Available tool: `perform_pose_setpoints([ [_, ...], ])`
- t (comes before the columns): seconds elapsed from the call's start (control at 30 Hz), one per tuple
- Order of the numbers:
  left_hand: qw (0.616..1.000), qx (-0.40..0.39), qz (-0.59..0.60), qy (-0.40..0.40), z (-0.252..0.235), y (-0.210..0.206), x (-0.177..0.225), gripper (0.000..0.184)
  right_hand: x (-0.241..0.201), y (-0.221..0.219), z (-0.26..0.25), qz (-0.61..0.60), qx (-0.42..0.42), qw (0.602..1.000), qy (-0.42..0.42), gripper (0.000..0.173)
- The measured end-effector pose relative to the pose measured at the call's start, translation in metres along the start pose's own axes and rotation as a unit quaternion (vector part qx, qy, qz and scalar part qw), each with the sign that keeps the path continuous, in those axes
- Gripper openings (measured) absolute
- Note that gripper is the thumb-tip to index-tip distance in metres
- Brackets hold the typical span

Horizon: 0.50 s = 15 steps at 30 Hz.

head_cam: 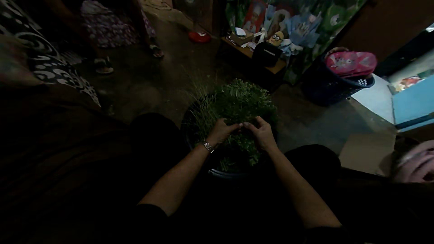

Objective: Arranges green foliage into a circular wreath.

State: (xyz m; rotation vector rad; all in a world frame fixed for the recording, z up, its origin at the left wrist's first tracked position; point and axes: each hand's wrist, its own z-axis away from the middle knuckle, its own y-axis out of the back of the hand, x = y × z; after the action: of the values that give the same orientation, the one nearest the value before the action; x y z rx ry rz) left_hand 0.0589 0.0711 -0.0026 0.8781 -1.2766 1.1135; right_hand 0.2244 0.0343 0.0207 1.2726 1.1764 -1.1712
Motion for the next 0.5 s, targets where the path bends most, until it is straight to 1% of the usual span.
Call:
perform_pose_setpoints([
  [0.13,1.000,-0.006,-0.009,-0.003,-0.001,0.000,-0.002,0.016,0.003,0.001,-0.002,0.022,0.012,0.999,0.020,0.014],
  [0.27,0.998,-0.018,0.051,0.014,0.004,-0.002,0.005,0.017,-0.006,0.004,0.000,0.055,0.006,0.998,0.026,0.009],
  [0.4,0.992,-0.037,0.122,0.007,0.004,-0.005,0.003,0.011,-0.006,0.007,0.000,0.075,-0.005,0.996,0.051,0.007],
  [0.5,0.994,-0.048,0.102,0.011,0.007,-0.004,0.006,0.004,-0.007,0.010,-0.001,0.103,-0.018,0.993,0.055,0.007],
])
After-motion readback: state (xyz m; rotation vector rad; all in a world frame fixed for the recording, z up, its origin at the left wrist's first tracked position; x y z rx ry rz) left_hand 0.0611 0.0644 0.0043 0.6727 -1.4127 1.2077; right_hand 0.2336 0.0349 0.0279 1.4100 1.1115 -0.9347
